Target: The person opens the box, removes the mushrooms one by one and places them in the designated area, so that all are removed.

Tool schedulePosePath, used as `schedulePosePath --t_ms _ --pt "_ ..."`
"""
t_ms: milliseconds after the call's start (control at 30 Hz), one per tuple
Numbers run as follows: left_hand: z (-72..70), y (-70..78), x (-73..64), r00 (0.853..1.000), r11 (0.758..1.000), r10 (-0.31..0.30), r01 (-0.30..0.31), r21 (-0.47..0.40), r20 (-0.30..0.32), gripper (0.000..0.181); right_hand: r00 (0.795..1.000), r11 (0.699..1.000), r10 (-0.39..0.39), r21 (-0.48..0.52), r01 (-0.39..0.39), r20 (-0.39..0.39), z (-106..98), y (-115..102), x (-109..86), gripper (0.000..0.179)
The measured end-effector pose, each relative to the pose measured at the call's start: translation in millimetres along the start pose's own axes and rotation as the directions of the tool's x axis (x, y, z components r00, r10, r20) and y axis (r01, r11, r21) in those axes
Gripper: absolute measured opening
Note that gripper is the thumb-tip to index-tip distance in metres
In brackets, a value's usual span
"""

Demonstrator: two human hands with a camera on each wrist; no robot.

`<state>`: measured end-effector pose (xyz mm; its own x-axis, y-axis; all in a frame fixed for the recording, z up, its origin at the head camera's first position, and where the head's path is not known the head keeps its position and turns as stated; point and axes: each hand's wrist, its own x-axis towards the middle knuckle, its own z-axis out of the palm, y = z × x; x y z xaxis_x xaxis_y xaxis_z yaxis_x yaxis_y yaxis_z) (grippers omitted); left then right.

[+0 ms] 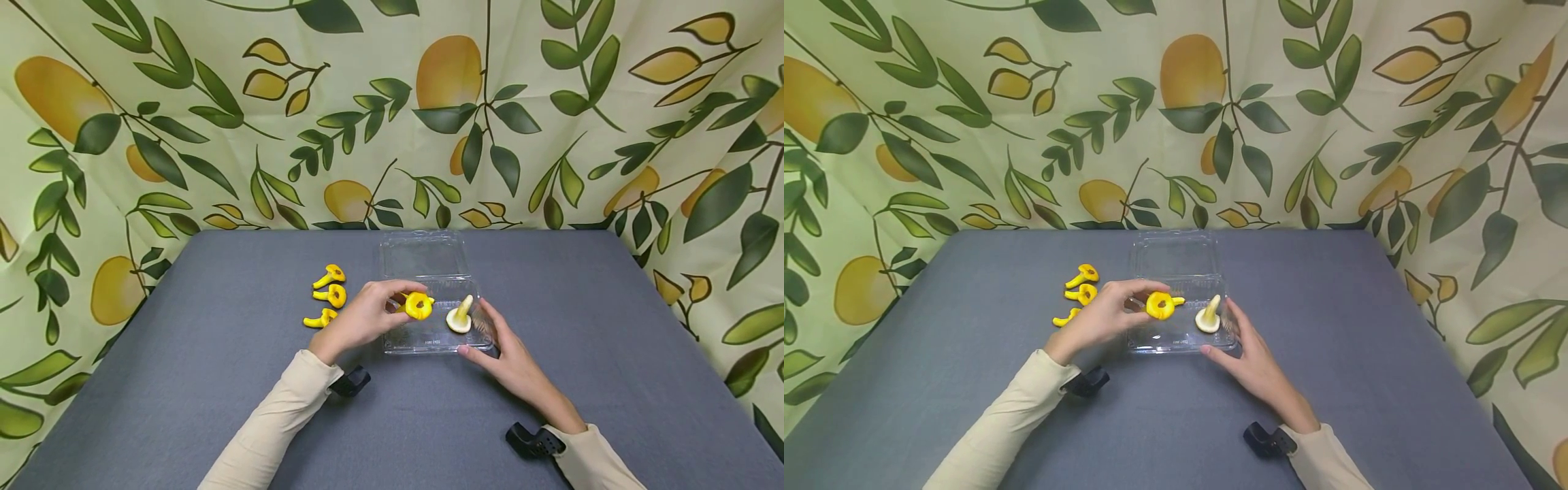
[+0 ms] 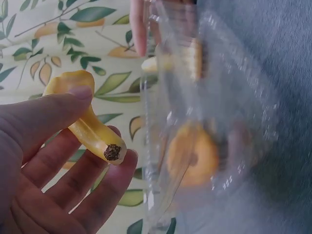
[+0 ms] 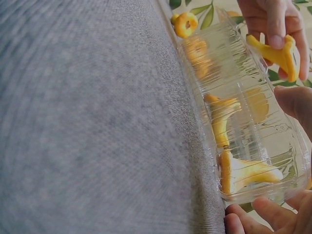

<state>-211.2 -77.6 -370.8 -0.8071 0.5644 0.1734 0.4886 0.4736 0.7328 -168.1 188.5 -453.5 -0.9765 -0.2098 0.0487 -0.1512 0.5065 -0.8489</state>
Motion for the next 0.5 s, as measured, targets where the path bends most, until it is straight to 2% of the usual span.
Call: schedulePosePath --t_ms 200,500 --pt "-14.1 -2.2 -4.5 0.999 0.999 -0.04 0.04 0.02 -0.015 0.045 1.0 1.0 0.012 -0.003 -0.012 0.011 0.1 -0.7 -0.5 0.095" --pt "-33.5 -10.8 -15.1 0.994 0.996 -0.083 0.086 0.036 -0.072 0.042 1.0 1.0 0.0 0.0 0.0 0.009 -0.8 -1.1 -0.6 0.096"
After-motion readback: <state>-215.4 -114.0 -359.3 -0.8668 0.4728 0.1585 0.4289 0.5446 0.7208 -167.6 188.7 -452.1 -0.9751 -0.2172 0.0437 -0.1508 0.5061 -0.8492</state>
